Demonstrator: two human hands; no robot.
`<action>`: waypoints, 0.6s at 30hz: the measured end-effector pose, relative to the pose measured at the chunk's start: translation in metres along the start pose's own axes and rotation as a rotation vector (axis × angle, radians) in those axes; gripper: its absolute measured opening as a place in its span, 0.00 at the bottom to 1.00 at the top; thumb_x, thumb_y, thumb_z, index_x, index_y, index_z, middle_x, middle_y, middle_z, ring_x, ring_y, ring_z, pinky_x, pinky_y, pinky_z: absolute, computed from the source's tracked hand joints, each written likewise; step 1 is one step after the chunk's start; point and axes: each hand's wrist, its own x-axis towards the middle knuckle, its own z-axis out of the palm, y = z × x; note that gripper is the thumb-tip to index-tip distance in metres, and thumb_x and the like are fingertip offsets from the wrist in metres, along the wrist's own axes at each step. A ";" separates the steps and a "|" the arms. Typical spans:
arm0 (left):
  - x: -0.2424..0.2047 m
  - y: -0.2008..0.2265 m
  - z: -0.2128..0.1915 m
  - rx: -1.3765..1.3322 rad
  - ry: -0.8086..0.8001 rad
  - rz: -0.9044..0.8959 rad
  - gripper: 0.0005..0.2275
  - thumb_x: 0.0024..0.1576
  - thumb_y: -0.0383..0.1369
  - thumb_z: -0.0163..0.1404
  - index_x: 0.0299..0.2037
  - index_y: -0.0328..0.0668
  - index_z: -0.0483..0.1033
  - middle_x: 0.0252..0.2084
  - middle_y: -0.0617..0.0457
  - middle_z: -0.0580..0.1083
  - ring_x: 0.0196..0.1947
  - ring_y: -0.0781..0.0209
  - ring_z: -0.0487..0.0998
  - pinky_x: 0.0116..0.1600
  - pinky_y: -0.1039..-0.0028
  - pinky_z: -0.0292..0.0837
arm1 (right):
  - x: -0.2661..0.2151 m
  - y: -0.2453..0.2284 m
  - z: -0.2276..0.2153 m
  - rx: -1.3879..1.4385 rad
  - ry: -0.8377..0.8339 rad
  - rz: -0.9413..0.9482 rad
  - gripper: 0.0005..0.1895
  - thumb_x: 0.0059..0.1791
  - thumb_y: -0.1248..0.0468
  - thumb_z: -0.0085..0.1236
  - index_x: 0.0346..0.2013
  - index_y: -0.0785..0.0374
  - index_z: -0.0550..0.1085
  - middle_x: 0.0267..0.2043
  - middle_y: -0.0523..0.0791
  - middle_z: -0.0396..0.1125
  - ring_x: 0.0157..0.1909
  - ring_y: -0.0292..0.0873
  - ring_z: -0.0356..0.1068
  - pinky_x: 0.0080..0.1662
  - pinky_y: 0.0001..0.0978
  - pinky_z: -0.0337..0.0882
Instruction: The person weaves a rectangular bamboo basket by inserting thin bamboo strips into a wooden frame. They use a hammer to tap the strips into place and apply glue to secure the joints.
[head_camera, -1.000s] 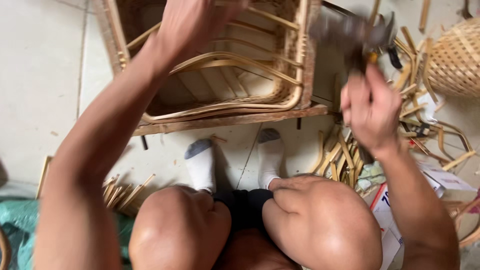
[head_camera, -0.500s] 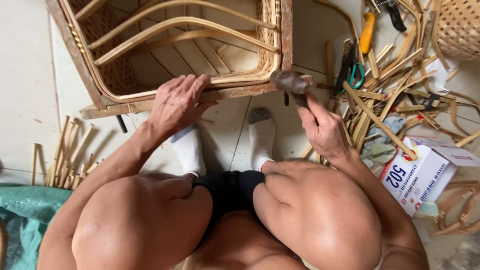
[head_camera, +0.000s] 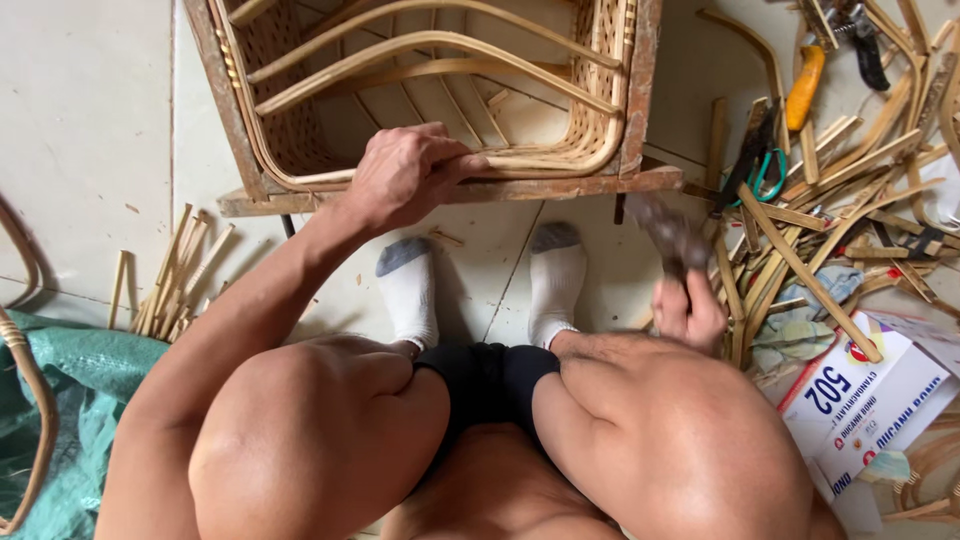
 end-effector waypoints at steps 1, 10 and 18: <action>0.007 -0.002 -0.002 -0.015 -0.055 -0.068 0.16 0.64 0.46 0.51 0.39 0.43 0.85 0.31 0.49 0.76 0.31 0.52 0.78 0.37 0.59 0.73 | -0.015 0.011 0.000 -0.048 0.082 -0.018 0.12 0.60 0.68 0.48 0.32 0.64 0.67 0.21 0.43 0.63 0.22 0.32 0.59 0.29 0.29 0.60; -0.003 -0.003 -0.002 0.237 -0.023 0.265 0.30 0.57 0.53 0.56 0.55 0.28 0.74 0.38 0.43 0.76 0.39 0.47 0.77 0.47 0.59 0.76 | -0.105 0.082 0.012 -0.225 0.115 0.413 0.06 0.56 0.66 0.56 0.39 0.65 0.69 0.32 0.45 0.64 0.34 0.38 0.61 0.39 0.34 0.62; -0.009 -0.003 0.002 0.353 0.037 0.339 0.27 0.58 0.49 0.57 0.54 0.32 0.69 0.41 0.46 0.74 0.41 0.50 0.77 0.53 0.60 0.76 | -0.109 0.095 0.007 -0.266 0.096 0.444 0.11 0.53 0.65 0.62 0.46 0.66 0.71 0.42 0.47 0.66 0.44 0.44 0.62 0.49 0.38 0.63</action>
